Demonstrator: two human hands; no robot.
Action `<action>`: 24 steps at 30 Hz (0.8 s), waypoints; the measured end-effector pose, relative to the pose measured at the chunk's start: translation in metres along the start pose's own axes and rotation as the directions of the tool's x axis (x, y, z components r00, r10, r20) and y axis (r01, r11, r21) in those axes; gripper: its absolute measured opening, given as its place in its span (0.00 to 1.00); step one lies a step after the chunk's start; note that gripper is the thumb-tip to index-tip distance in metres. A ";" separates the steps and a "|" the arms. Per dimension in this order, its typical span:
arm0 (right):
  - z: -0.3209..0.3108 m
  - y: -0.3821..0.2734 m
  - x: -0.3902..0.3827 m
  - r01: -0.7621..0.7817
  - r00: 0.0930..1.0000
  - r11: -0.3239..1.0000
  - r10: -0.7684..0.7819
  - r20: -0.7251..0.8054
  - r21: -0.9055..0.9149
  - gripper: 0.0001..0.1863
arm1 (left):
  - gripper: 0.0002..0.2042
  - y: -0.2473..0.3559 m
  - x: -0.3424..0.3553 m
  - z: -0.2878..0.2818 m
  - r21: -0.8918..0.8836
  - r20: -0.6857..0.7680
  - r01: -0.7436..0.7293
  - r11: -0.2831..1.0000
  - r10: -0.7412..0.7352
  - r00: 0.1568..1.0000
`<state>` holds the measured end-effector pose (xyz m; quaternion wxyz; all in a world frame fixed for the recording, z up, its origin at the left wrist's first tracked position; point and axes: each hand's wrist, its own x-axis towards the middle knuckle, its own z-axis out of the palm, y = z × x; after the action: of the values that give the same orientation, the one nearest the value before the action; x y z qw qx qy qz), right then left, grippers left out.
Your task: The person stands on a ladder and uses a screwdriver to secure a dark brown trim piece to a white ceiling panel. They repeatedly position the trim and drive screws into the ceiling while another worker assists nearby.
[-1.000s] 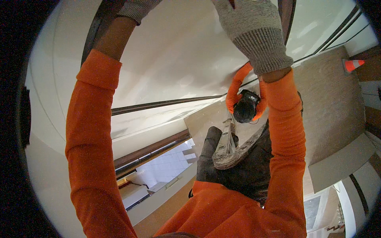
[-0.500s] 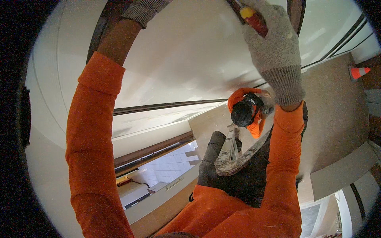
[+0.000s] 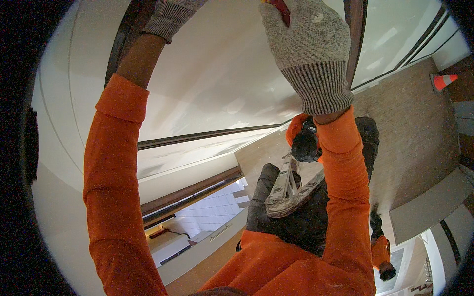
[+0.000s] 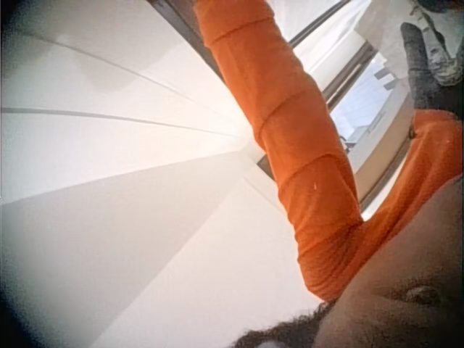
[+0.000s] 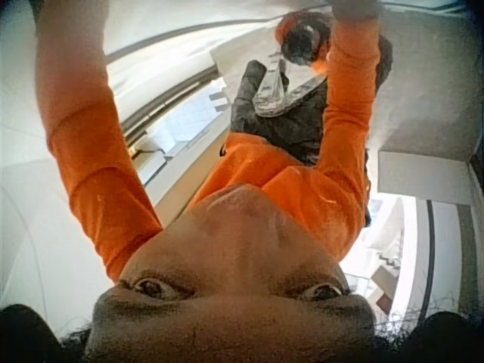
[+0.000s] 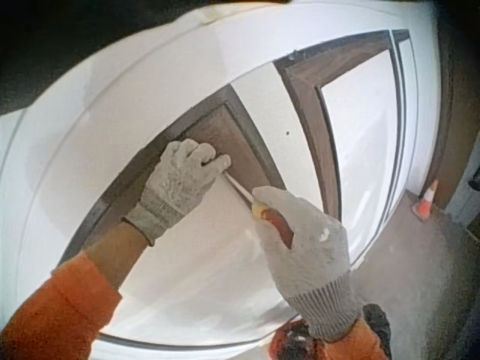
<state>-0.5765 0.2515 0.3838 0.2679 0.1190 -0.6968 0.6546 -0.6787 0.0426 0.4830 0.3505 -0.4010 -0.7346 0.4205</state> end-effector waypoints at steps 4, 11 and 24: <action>-0.004 -0.027 0.004 0.030 0.999 0.967 -0.018 0.051 -0.252 0.15 | 0.14 0.000 -0.002 0.003 -0.048 0.043 0.025 0.999 -0.023 0.999; 0.000 0.003 0.003 0.102 0.994 0.987 -0.105 -0.018 -0.126 0.15 | 0.14 -0.001 -0.001 0.000 -0.011 0.050 0.015 1.000 -0.014 0.999; -0.009 -0.018 0.007 0.134 0.990 0.954 -0.116 0.082 -0.269 0.15 | 0.13 -0.001 -0.003 0.004 -0.026 -0.002 0.009 1.000 -0.009 1.000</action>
<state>-0.5708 0.2596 0.4027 0.2996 0.1461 -0.7800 0.5296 -0.6814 0.0386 0.4817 0.3478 -0.4025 -0.7414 0.4091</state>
